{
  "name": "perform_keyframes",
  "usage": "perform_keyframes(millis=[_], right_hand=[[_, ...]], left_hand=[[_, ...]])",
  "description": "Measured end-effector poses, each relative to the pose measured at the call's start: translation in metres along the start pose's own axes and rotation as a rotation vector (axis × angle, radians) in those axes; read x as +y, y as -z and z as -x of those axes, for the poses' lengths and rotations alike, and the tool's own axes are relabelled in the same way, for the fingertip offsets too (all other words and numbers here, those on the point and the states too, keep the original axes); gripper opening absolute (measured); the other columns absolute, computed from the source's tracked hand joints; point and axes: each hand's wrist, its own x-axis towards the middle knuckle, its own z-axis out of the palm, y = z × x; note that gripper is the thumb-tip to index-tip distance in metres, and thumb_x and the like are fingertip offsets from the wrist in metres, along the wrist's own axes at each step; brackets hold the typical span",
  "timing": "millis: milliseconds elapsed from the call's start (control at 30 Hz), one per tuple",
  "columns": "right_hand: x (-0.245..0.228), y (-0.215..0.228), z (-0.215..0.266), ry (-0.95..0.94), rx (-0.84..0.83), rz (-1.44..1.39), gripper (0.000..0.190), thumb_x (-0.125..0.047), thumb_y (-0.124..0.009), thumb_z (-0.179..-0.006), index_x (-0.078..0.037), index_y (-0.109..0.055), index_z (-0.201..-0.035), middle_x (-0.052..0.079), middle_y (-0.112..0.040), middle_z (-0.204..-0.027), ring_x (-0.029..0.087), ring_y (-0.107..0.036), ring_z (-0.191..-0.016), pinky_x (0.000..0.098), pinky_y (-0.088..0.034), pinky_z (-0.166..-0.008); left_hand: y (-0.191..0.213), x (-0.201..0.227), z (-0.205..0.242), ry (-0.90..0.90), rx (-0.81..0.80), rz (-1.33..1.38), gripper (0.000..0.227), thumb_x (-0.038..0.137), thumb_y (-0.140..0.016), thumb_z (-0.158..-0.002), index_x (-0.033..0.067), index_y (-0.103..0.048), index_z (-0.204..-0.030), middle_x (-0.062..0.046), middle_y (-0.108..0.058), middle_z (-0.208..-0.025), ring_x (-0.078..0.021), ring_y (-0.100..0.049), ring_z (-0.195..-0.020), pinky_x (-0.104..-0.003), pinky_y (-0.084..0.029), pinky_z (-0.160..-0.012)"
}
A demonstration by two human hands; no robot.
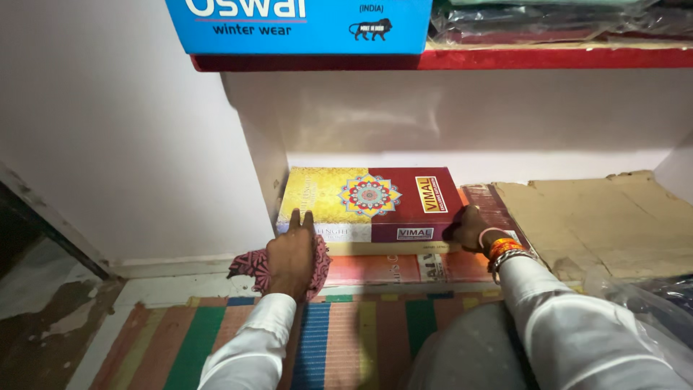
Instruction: The person sits on a striped mat and uses a pink cloth to wipe the inside and outside of several cardboard boxes. They handle a white box and a yellow box, cleaning them thoroughly before stacking them on a pile.
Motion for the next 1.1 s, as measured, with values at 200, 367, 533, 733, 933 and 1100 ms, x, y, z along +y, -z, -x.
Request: perform_keyframes(millis=[200,367,533,733,933,1100], right_hand=[[0.026,-0.01,-0.025,-0.134,0.266,0.161,0.066,-0.038,-0.087,-0.082,0.008,-0.061,-0.121,0.031,-0.064,-0.125,0.041,-0.064,-0.116,0.0444,-0.052,-0.1],[0.036,-0.027,-0.029,0.143,0.187,-0.197,0.068,-0.024,-0.094,-0.066,0.006,-0.058,-0.115,0.023,-0.072,-0.108,0.031,-0.073,-0.102,0.0405,-0.06,-0.089],[-0.004,-0.016,0.027,0.135,0.242,0.075,0.04,-0.021,-0.093,-0.074,-0.002,-0.069,-0.101,0.015,-0.072,-0.102,0.026,-0.07,-0.095,0.0361,-0.056,-0.087],[-0.081,0.003,0.121,0.662,0.621,-0.525,0.012,-0.002,-0.061,-0.092,-0.002,-0.058,-0.103,0.006,-0.068,-0.089,0.017,-0.068,-0.083,0.0295,-0.057,-0.076],[-0.104,0.006,0.231,0.686,0.447,-1.038,0.029,0.01,-0.062,-0.083,-0.005,-0.056,-0.107,0.01,-0.066,-0.108,0.015,-0.067,-0.105,0.0253,-0.055,-0.094],[-0.108,0.012,0.363,0.663,0.136,-1.445,0.041,0.023,-0.054,-0.071,-0.001,-0.05,-0.105,0.024,-0.063,-0.136,0.027,-0.062,-0.126,0.0352,-0.049,-0.108]], left_hand=[[0.017,0.006,0.005,-0.001,-0.044,0.061,0.071,0.028,-0.072,-0.086,0.0129,-0.043,-0.15,-0.018,-0.04,-0.157,-0.0359,-0.071,-0.105,-0.048,-0.06,-0.078],[0.029,0.006,0.013,0.032,-0.115,0.141,0.081,0.027,-0.076,-0.083,0.0141,-0.037,-0.154,-0.017,-0.034,-0.161,-0.0372,-0.07,-0.106,-0.048,-0.059,-0.082],[0.044,0.008,0.057,0.036,0.079,0.308,0.075,0.025,-0.082,-0.074,0.0112,-0.051,-0.14,-0.021,-0.042,-0.152,-0.0427,-0.068,-0.106,-0.048,-0.057,-0.083],[0.093,0.013,0.096,0.604,0.071,0.996,0.045,0.04,-0.076,-0.094,-0.0013,-0.076,-0.111,-0.018,-0.08,-0.108,-0.0344,-0.073,-0.099,-0.042,-0.058,-0.087],[0.174,0.034,0.143,0.649,0.045,2.132,0.053,0.045,-0.059,-0.096,0.0071,-0.062,-0.133,-0.009,-0.073,-0.122,-0.0225,-0.071,-0.106,-0.04,-0.058,-0.093],[0.244,0.073,0.203,0.907,-0.272,2.267,0.061,0.054,-0.048,-0.097,0.0151,-0.054,-0.144,-0.008,-0.065,-0.135,-0.0275,-0.062,-0.118,-0.05,-0.048,-0.101]])
